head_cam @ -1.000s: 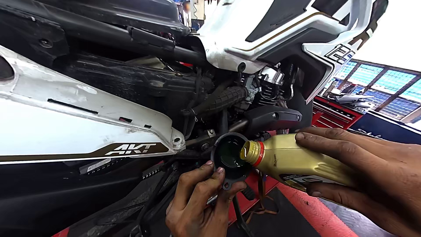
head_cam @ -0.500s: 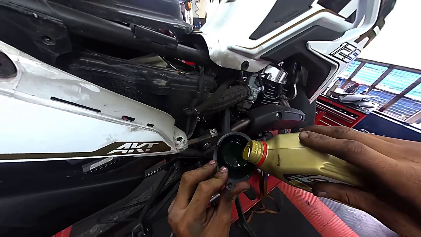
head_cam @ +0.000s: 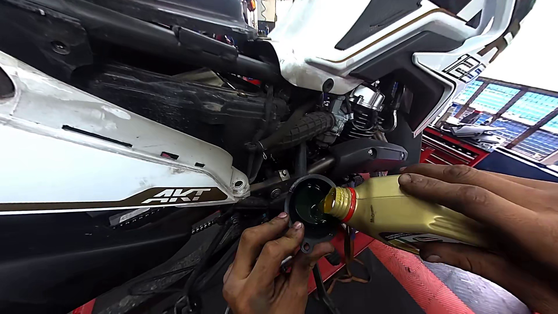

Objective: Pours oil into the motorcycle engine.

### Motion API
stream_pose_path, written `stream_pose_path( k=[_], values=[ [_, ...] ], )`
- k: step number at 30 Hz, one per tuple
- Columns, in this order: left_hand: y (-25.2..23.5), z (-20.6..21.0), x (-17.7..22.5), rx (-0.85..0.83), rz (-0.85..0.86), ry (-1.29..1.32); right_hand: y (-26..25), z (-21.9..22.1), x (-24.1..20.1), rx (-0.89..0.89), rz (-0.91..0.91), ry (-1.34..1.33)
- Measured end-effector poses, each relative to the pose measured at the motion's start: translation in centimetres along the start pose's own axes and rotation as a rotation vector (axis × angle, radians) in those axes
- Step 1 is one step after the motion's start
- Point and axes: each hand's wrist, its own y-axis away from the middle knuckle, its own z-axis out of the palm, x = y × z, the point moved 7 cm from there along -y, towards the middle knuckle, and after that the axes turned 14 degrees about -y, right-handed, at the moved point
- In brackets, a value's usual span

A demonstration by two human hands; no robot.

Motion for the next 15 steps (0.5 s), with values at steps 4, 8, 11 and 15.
stream_pose_path(
  k=[4, 8, 11, 15],
  values=[
    [-0.03, 0.04, -0.03, -0.001, 0.007, 0.003, -0.16, -0.05, -0.03, -0.005, -0.009, 0.004],
    [-0.02, 0.04, -0.05, -0.001, 0.003, -0.002, -0.26, -0.09, -0.09, -0.016, -0.007, 0.009],
    [-0.03, 0.07, -0.07, -0.005, 0.012, -0.001, -0.46, -0.16, -0.22, -0.022, -0.010, 0.012],
    [-0.08, 0.09, -0.13, 0.002, 0.018, 0.000, -0.60, -0.23, -0.33, -0.031, -0.003, 0.017]
  ],
)
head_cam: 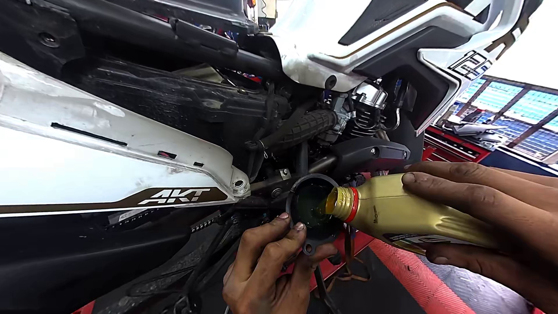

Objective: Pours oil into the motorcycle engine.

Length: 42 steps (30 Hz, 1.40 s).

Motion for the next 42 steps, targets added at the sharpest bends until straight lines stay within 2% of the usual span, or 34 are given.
stream_pose_path(
  k=[18, 42],
  values=[
    [0.07, 0.15, 0.16, 0.013, 0.026, -0.021, 0.20, 0.08, 0.22, -0.004, 0.063, -0.029],
    [0.07, 0.31, 0.31, 0.011, 0.027, -0.036, -0.07, -0.01, 0.27, -0.007, 0.050, -0.012]
  ],
)
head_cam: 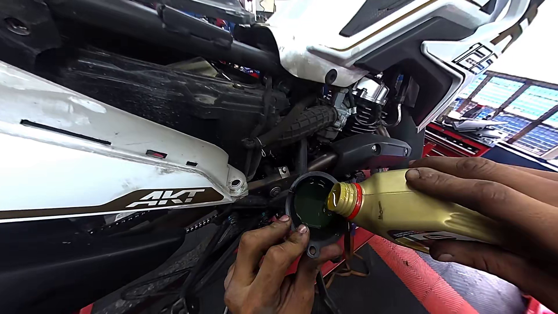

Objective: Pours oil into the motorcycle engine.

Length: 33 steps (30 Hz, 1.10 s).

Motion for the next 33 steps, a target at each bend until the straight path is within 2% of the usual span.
stream_pose_path(
  k=[33],
  values=[
    [0.44, 0.08, -0.05, 0.016, 0.000, 0.005, -0.58, 0.07, -0.30, -0.010, -0.043, 0.050]
  ],
)
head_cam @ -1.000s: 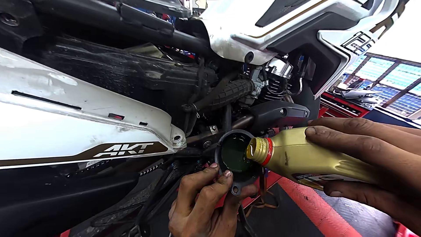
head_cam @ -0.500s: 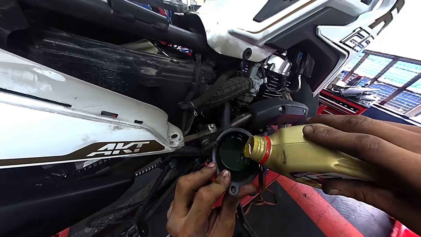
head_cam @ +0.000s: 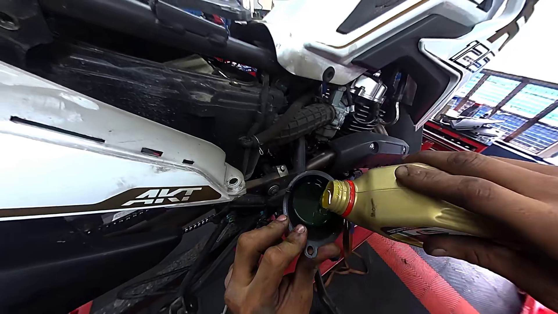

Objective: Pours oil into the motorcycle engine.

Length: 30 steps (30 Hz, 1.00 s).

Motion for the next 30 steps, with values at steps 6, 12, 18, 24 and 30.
stream_pose_path(
  k=[6, 12, 18, 24, 30],
  values=[
    [0.04, -0.01, -0.05, 0.003, -0.007, -0.001, -0.19, -0.13, -0.24, -0.006, 0.026, 0.005],
    [0.07, -0.02, -0.09, 0.010, -0.005, 0.004, -0.17, -0.12, -0.32, -0.004, 0.027, 0.012],
    [0.13, -0.01, -0.12, 0.012, -0.012, 0.007, -0.12, -0.11, -0.43, -0.009, 0.034, 0.012],
    [0.18, 0.01, -0.12, 0.020, -0.018, 0.014, -0.06, -0.05, -0.28, -0.003, 0.022, 0.002],
    [0.26, -0.07, -0.07, 0.013, -0.004, 0.007, 0.02, 0.05, -0.22, -0.009, 0.015, -0.012]
  ],
)
